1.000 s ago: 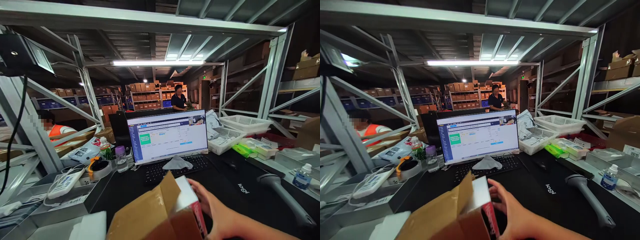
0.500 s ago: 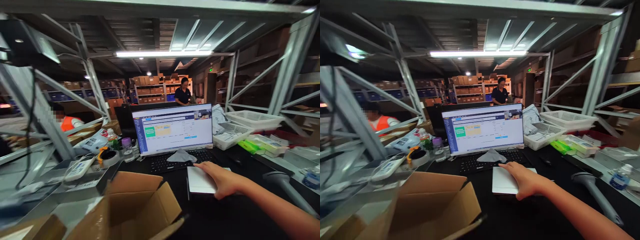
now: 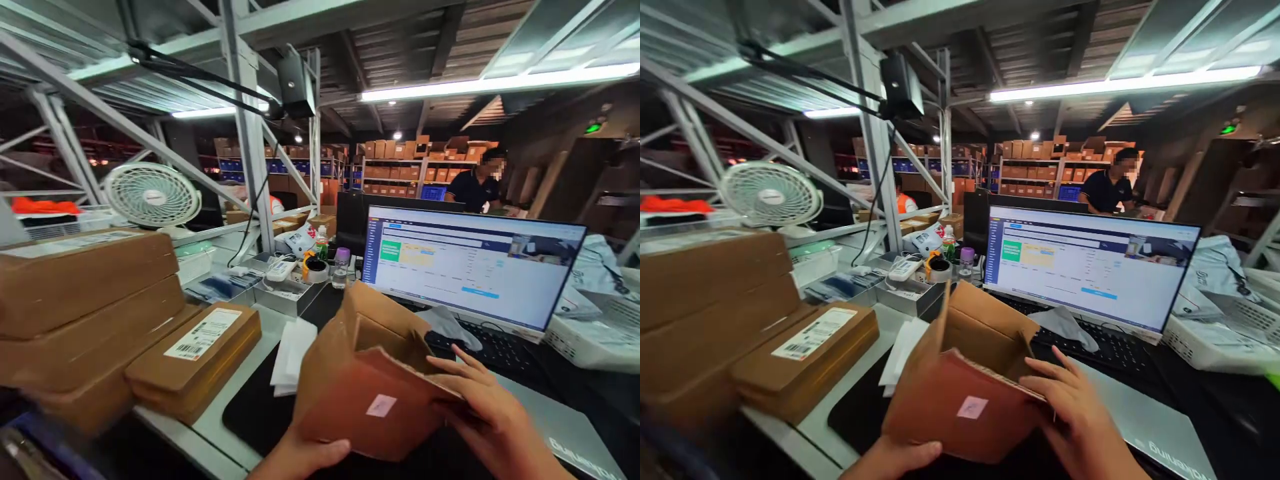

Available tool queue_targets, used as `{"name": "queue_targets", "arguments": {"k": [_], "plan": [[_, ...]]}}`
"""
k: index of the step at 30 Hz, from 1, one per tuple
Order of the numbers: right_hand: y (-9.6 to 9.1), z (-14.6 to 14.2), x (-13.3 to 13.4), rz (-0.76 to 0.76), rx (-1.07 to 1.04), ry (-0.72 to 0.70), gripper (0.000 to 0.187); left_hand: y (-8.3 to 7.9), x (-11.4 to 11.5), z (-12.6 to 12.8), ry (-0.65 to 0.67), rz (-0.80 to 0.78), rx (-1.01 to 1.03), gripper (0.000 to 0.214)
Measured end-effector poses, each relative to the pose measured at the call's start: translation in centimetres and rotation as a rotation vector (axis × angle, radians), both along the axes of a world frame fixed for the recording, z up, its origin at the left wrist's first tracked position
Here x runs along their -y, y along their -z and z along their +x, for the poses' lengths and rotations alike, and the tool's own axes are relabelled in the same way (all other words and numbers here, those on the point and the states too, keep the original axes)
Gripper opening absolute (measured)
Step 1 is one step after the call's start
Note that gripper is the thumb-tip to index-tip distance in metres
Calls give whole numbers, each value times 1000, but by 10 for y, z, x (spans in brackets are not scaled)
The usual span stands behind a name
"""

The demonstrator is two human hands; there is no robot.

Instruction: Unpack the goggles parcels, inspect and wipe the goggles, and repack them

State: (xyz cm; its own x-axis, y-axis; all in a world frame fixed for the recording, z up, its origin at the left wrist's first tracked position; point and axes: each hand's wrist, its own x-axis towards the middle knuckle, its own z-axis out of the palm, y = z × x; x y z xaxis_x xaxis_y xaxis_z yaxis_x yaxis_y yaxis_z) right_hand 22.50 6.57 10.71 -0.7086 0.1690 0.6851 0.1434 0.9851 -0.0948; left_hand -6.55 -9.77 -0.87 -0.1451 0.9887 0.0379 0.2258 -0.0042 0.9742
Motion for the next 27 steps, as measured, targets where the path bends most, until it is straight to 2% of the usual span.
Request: {"name": "queue_targets", "arguments": {"k": [2,4,5,7,9,12,16,21,24,25,27], "plan": [[4,3,-20,75,-23,40,31,-5,-8,-10,-87,75,-215,94],[1,10,-34,139,-51,63,29,-16,-14,-27,-311,74,-606,84],[-3,12,-36,169,-64,65,31,-22,-17,-38,-457,18,-792,76],[-7,10,-34,213,-63,50,36,-28,-23,-56,-576,-64,-876,74],[-6,-1,-25,242,-32,18,38,-25,-30,-68,-552,-138,-873,87],[2,-23,-12,299,41,-49,30,-11,-35,-74,-481,-229,-871,99],[9,-32,-5,332,83,-28,28,3,-29,-82,-486,-201,-862,80],[10,-18,-2,262,117,-50,25,6,-26,-103,-587,-37,-750,52],[8,-17,1,224,130,-28,24,-4,-22,-118,-715,67,-641,43],[8,-18,3,210,136,-19,25,-13,-18,-122,-762,103,-612,44],[10,-20,5,195,140,4,26,-41,-8,-123,-831,204,-548,47]]}}
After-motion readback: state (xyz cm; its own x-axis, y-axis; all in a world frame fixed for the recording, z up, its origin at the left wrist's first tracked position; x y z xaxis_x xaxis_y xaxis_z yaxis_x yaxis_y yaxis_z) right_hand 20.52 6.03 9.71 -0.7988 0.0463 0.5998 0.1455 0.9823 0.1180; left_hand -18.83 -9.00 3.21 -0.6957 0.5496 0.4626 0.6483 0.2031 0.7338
